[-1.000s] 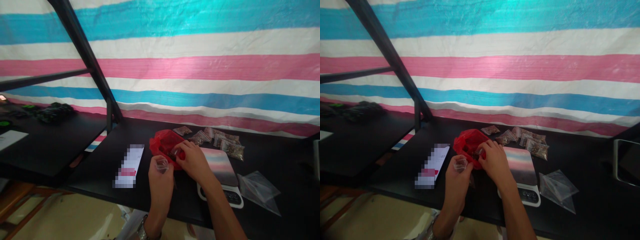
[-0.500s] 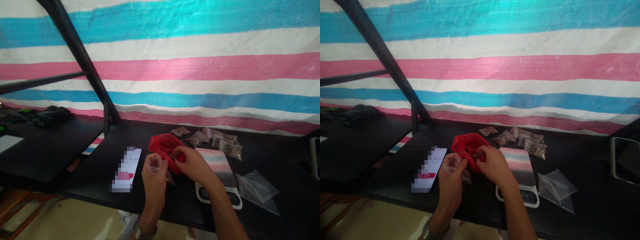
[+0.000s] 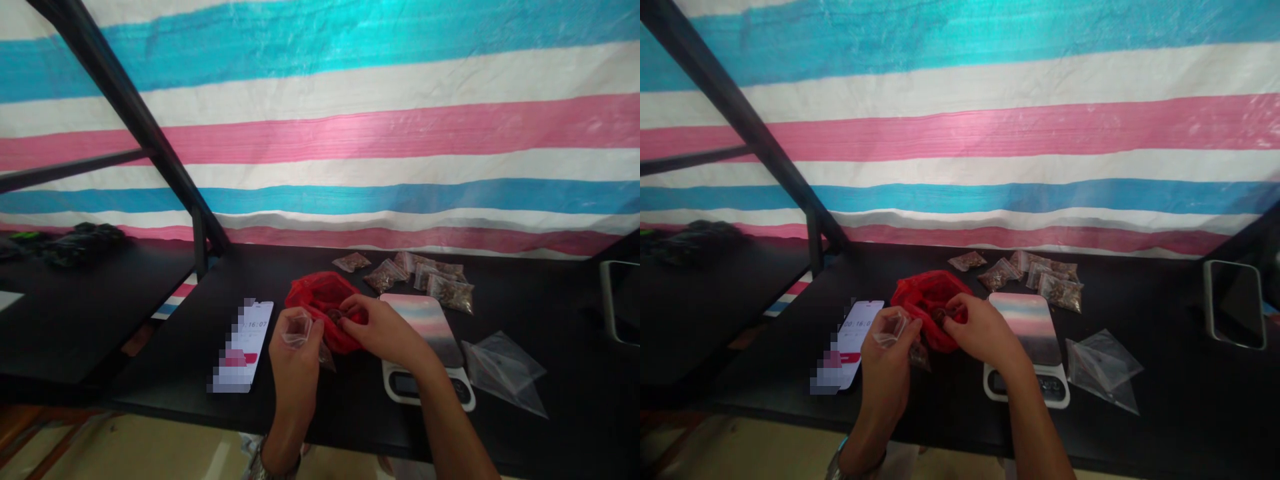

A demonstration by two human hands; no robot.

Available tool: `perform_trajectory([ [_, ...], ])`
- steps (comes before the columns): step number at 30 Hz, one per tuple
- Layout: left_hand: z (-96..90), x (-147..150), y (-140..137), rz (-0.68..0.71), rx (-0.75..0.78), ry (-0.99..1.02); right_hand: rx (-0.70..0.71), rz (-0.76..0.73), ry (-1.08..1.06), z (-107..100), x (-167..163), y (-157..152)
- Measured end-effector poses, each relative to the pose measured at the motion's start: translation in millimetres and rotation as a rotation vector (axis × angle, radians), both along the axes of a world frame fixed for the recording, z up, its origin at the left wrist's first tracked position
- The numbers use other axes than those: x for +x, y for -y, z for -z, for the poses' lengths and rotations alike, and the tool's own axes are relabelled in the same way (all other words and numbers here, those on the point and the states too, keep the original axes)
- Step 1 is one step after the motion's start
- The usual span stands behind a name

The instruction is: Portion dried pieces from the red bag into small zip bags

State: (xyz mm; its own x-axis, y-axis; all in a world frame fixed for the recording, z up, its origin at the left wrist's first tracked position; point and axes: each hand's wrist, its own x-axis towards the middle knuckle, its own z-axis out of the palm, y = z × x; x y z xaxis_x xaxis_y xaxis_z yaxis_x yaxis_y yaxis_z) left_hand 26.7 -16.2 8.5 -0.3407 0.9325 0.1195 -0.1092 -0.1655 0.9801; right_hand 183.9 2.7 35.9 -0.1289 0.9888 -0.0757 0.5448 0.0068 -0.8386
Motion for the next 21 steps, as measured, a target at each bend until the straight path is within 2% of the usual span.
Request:
perform_trajectory([
  [4, -0.9, -1.1, -1.1, -0.032, -0.006, -0.05, -0.063, -0.034, -0.055, -1.7, 3.2, 0.3],
  [7, -0.6, -2.9, -2.0, -0.035, -0.038, -0.086, -0.056, -0.017, -0.04, -3.9, 3.8, 0.3],
  [10, -0.8, -1.8, 1.4, -0.111, -0.131, -0.148, -0.02, 0.037, -0.048, -6.6, 4.4, -0.7],
  [12, -2.3, 2.6, 8.1, -0.132, -0.191, -0.158, 0.063, 0.119, 0.062, -7.4, 4.9, -1.9],
  [15, -6.1, 13.9, 21.5, -0.055, -0.222, -0.133, 0.181, 0.19, 0.364, -5.7, 3.6, -3.6],
  [18, -7.7, 23.9, 28.9, -0.007, -0.22, -0.108, 0.202, 0.179, 0.568, -1.1, -1.9, -4.1],
  [21, -4.7, 26.5, 23.9, -0.034, -0.229, -0.018, 0.212, 0.155, 0.628, 3.6, -9.7, -3.9],
])
